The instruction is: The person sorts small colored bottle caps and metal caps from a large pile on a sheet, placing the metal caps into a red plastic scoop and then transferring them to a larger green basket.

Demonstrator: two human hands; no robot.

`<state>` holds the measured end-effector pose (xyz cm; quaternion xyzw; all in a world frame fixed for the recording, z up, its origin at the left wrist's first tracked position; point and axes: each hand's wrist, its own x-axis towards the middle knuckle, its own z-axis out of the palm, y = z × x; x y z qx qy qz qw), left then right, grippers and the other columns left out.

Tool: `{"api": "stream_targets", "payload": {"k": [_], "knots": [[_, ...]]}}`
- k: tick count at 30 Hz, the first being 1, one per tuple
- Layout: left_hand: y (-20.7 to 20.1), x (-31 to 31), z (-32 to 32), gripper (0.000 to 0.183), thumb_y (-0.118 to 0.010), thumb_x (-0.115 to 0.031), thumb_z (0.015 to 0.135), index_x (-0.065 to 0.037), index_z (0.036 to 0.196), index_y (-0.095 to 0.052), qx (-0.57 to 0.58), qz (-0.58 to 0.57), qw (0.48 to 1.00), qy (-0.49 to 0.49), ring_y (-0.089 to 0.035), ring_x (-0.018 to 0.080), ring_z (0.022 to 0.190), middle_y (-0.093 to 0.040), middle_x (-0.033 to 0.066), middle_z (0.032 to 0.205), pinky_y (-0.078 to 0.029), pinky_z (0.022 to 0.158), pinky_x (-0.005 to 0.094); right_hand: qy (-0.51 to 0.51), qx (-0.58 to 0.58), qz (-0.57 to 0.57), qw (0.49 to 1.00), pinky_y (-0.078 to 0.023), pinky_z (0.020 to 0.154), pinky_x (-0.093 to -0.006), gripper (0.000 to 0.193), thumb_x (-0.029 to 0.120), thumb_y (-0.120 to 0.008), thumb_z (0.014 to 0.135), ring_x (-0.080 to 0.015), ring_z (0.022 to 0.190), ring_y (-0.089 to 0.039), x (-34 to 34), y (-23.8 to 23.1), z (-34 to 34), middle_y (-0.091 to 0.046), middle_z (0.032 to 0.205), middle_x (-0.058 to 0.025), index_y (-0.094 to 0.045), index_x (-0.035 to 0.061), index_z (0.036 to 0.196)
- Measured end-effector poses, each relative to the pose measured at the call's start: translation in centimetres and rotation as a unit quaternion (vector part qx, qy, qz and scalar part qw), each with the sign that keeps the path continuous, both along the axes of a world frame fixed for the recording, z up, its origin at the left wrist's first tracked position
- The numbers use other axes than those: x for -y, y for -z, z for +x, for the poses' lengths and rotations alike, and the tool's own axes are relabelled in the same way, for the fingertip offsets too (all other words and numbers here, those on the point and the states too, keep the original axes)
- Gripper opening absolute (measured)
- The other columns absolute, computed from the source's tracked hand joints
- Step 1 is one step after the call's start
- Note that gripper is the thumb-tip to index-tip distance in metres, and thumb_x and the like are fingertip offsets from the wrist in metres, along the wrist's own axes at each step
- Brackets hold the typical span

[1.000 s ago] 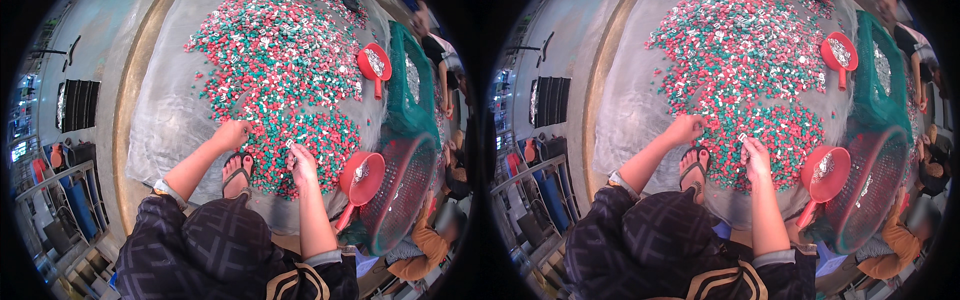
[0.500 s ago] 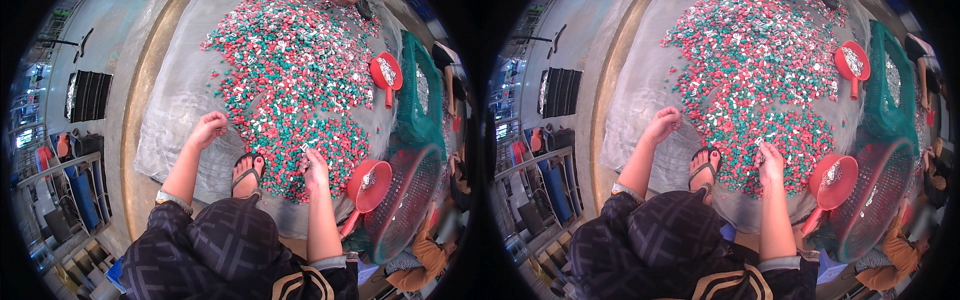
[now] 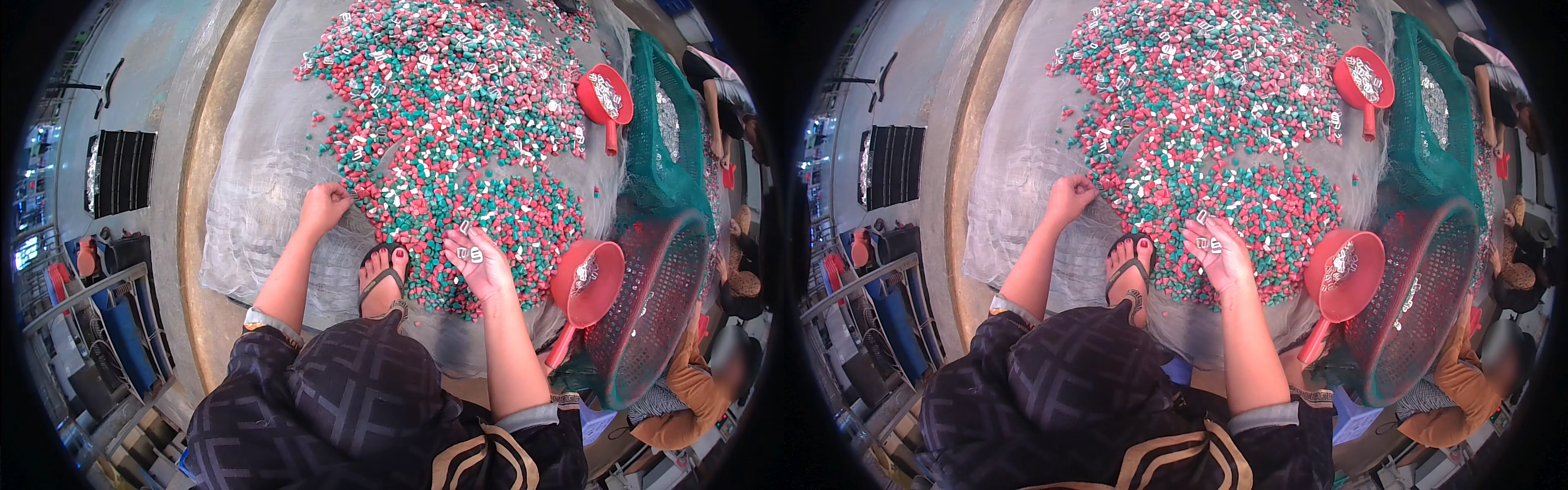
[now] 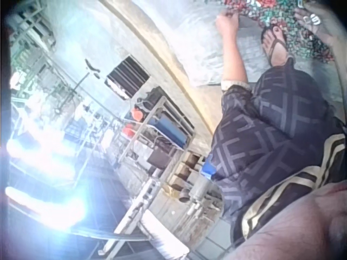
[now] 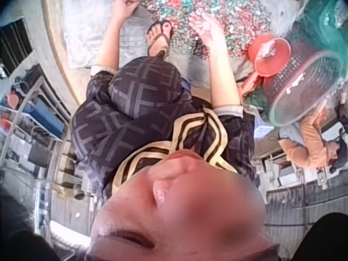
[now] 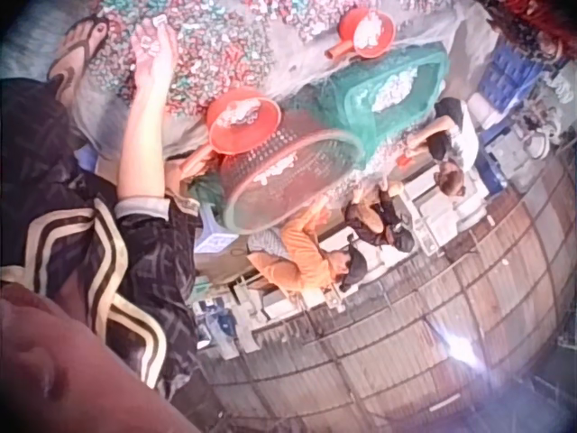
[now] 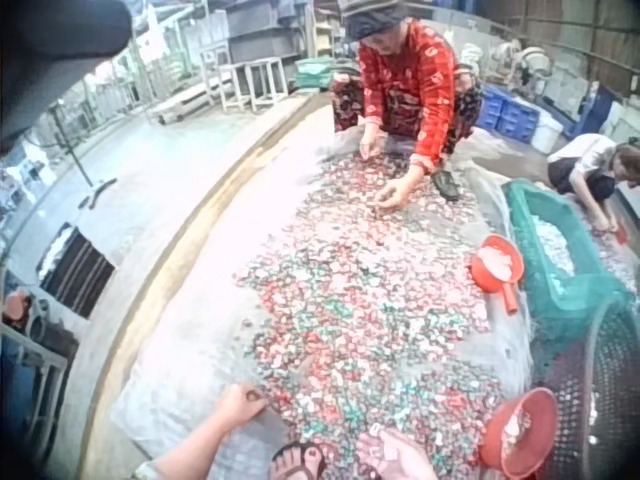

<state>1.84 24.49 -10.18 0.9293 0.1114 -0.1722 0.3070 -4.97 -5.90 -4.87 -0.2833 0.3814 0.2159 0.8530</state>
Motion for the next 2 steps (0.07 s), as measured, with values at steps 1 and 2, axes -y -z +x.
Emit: {"api": "stream_targets", "payload": {"k": [1,2], "knots": [[-0.01,-0.08,0.03,0.026,-0.076,-0.025,0.064,-0.006,0.080,-0.067,-0.003,-0.005,1.000,-0.009,-0.064,0.0248,0.069,-0.065,0.0126,0.072,-0.050,0.064,0.0357,0.004,0.004,0.015,1.000,-0.053,0.077,-0.0359,0.016,0.016,-0.060,0.084,-0.0289,0.089,-0.062,-0.10,0.12,-0.08,-0.062,0.099,-0.0174,-0.056,0.0070,0.097],[-0.02,-0.09,0.09,0.027,-0.076,-0.025,0.064,-0.006,0.080,-0.067,-0.007,-0.010,1.000,-0.018,-0.064,0.0245,0.069,-0.065,0.0133,0.073,-0.050,0.065,0.0359,0.008,0.007,0.030,0.999,-0.052,0.079,-0.0360,0.018,0.017,-0.061,0.084,-0.0305,0.092,-0.062,-0.14,0.44,-0.23,-0.061,0.102,-0.0185,-0.055,0.0072,0.098]]}}
